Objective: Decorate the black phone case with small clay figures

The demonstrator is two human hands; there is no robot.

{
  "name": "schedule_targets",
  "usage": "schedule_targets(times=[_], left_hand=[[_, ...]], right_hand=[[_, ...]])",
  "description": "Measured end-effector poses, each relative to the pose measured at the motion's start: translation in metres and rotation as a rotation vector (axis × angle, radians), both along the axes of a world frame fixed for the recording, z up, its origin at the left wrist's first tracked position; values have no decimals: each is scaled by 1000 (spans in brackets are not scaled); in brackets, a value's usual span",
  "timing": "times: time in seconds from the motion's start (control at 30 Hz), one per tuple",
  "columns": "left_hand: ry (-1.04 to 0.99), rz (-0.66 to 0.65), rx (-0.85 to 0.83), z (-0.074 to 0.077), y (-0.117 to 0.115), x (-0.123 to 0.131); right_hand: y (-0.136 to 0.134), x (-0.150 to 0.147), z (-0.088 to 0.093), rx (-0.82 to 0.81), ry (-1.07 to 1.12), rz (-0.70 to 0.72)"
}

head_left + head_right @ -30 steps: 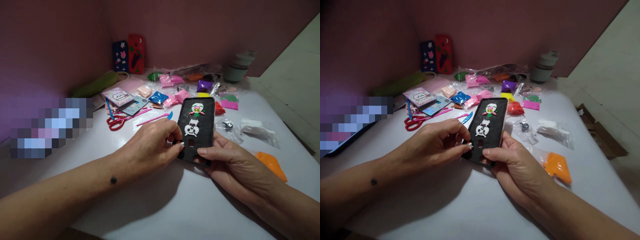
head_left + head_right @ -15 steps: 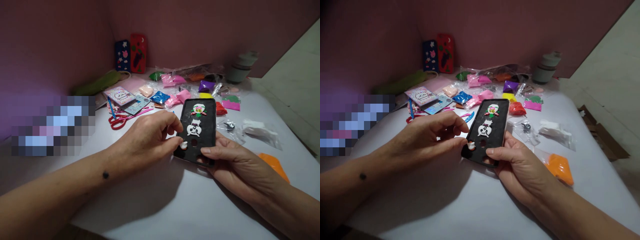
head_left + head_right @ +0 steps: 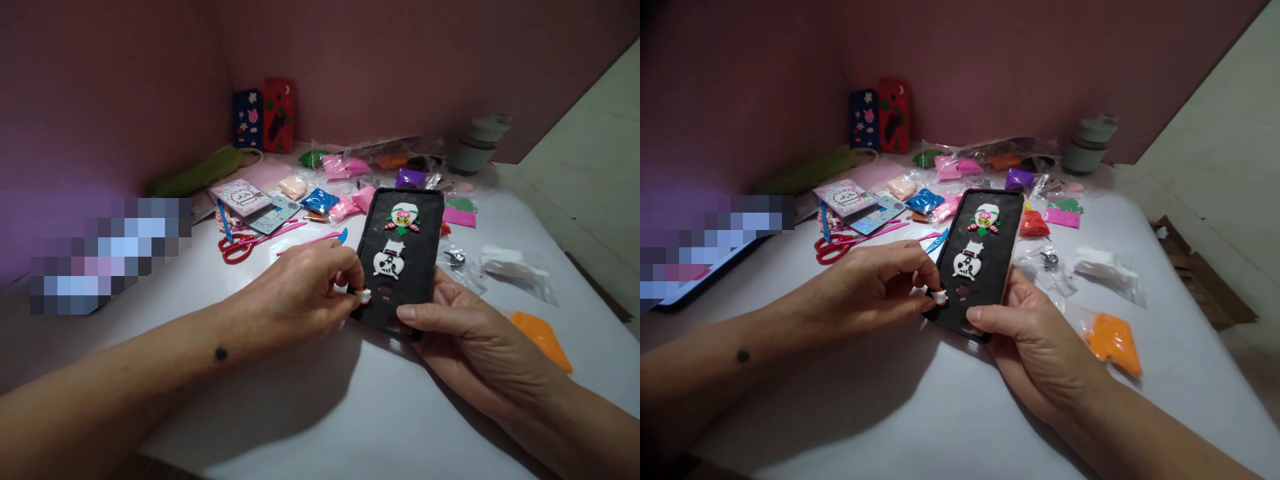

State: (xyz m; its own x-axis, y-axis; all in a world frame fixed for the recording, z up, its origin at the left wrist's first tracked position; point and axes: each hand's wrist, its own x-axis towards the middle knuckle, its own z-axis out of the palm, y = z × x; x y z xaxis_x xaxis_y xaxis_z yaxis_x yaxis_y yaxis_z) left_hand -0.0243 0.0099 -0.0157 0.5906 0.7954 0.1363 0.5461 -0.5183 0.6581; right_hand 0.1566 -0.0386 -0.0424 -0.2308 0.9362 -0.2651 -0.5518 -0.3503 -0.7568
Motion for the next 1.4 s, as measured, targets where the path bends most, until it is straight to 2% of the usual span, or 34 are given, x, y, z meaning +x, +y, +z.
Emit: schedule_targets(times=[0.43,0.67,1.03,1.27,1.4], left_hand=[[22,-28,-1,0,-3,1],[10,-1,-20,4,-5,1],[20,28,-10,-6,-11,7],[60,43,-19,-3,-14,8],[20,92,-73,6,-6,3]], right_hand=[[0,0,0,-17,21,-25],[0,-1,-1,-1,47,-21],[-3,-6,-1,30,6,-27],[-4,-6,0,14,-26,-30],[-3,-2,1,-2,-32,-43]])
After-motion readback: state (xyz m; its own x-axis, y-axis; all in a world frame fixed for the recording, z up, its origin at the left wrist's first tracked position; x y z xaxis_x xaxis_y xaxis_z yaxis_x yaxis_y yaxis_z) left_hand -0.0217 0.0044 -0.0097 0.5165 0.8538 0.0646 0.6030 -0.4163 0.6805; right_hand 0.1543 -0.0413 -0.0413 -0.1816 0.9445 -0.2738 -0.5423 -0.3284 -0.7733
